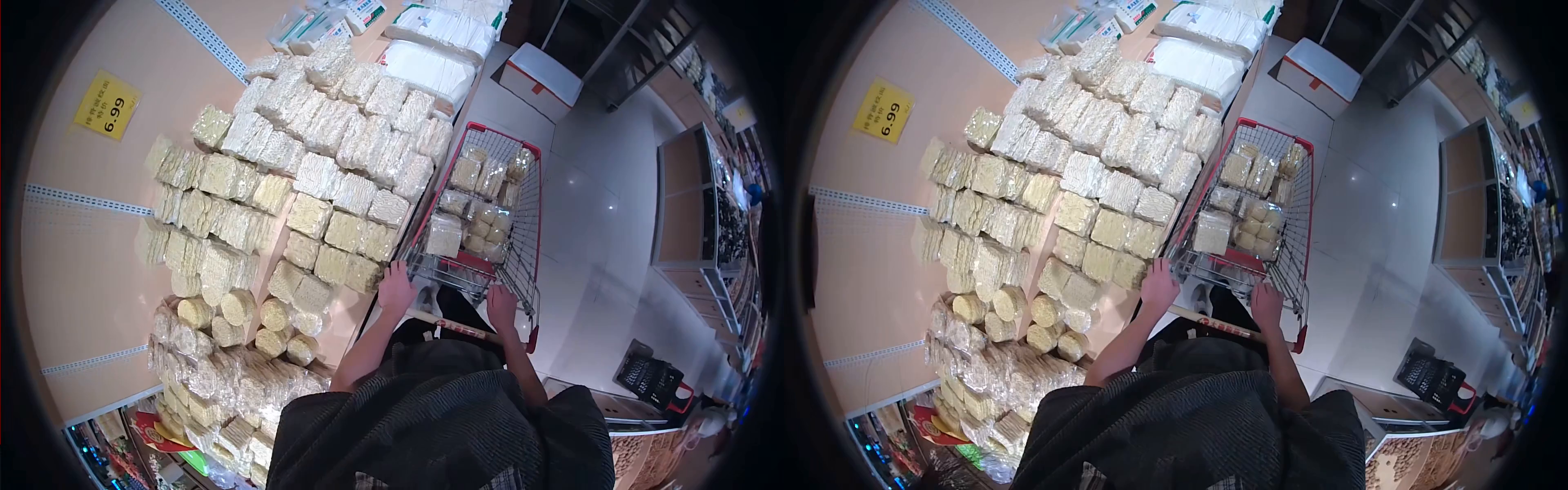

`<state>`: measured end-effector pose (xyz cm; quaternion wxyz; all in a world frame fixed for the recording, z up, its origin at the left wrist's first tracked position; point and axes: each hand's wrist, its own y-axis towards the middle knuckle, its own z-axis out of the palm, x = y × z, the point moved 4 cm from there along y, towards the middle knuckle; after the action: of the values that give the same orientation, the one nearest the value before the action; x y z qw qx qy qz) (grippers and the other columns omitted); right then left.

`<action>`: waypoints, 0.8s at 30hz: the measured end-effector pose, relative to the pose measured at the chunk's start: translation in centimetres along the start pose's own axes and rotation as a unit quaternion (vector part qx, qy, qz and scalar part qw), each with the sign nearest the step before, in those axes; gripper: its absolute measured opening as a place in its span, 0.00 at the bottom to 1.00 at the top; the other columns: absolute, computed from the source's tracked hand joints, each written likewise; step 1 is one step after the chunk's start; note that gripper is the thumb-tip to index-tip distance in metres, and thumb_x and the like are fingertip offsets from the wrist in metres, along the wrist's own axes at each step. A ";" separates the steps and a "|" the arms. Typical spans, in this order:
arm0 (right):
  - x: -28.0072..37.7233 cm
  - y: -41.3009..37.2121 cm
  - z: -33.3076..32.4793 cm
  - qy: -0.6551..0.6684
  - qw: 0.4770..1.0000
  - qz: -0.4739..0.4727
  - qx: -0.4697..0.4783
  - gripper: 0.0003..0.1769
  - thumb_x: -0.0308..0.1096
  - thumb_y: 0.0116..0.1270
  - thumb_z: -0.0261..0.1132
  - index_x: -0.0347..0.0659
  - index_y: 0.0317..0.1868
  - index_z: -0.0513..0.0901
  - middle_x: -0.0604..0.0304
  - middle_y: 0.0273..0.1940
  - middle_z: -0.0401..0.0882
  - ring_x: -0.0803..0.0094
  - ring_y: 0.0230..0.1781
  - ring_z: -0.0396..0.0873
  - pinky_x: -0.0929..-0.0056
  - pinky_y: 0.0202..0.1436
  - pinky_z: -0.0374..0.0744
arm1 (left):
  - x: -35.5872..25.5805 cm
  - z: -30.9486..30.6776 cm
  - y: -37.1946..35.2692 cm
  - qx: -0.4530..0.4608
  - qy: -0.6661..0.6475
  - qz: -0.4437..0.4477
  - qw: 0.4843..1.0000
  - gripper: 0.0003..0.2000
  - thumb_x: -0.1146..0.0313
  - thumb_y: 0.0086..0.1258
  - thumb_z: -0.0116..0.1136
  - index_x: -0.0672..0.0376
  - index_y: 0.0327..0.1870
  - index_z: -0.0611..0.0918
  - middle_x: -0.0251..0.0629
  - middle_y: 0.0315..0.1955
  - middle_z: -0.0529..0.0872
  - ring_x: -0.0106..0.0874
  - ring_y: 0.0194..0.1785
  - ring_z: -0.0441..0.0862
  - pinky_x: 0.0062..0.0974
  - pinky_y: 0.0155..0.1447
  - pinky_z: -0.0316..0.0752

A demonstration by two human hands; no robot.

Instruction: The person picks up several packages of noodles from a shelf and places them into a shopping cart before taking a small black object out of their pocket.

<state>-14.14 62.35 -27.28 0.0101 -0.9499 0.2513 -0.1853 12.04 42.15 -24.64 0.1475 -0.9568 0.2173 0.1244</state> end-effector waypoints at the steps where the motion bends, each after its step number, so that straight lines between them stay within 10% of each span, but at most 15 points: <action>1: 0.3 -0.3 0.0 -0.006 1.000 0.015 -0.017 0.15 0.41 0.82 0.56 0.41 0.51 0.84 0.51 0.47 0.86 0.49 0.51 0.85 0.43 0.58 0.76 | 0.0 -0.1 -0.2 -0.001 0.000 0.001 1.000 0.28 0.67 0.62 0.71 0.58 0.63 0.73 0.44 0.58 0.78 0.46 0.62 0.82 0.44 0.58 0.87; 12: -0.1 0.2 0.7 0.012 0.982 0.110 0.155 0.30 0.55 0.83 0.42 0.47 0.57 0.87 0.46 0.60 0.88 0.42 0.66 0.82 0.31 0.72 0.69 | 1.8 1.2 -3.3 -0.053 -0.037 0.035 0.997 0.29 0.64 0.64 0.69 0.57 0.65 0.72 0.44 0.58 0.79 0.43 0.64 0.81 0.43 0.58 0.86; 24: 0.6 -7.0 1.2 -0.018 0.993 0.042 0.105 0.30 0.55 0.82 0.45 0.42 0.51 0.89 0.40 0.53 0.89 0.35 0.56 0.85 0.37 0.63 0.78 | 2.6 0.6 -12.1 -0.070 -0.022 -0.011 0.997 0.22 0.65 0.69 0.65 0.49 0.65 0.79 0.45 0.62 0.78 0.44 0.64 0.82 0.44 0.59 0.86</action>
<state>-9.89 68.04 -27.41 0.1220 -0.9355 0.2696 -0.1928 19.71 51.79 -23.27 0.0862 -0.9641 0.1946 0.1587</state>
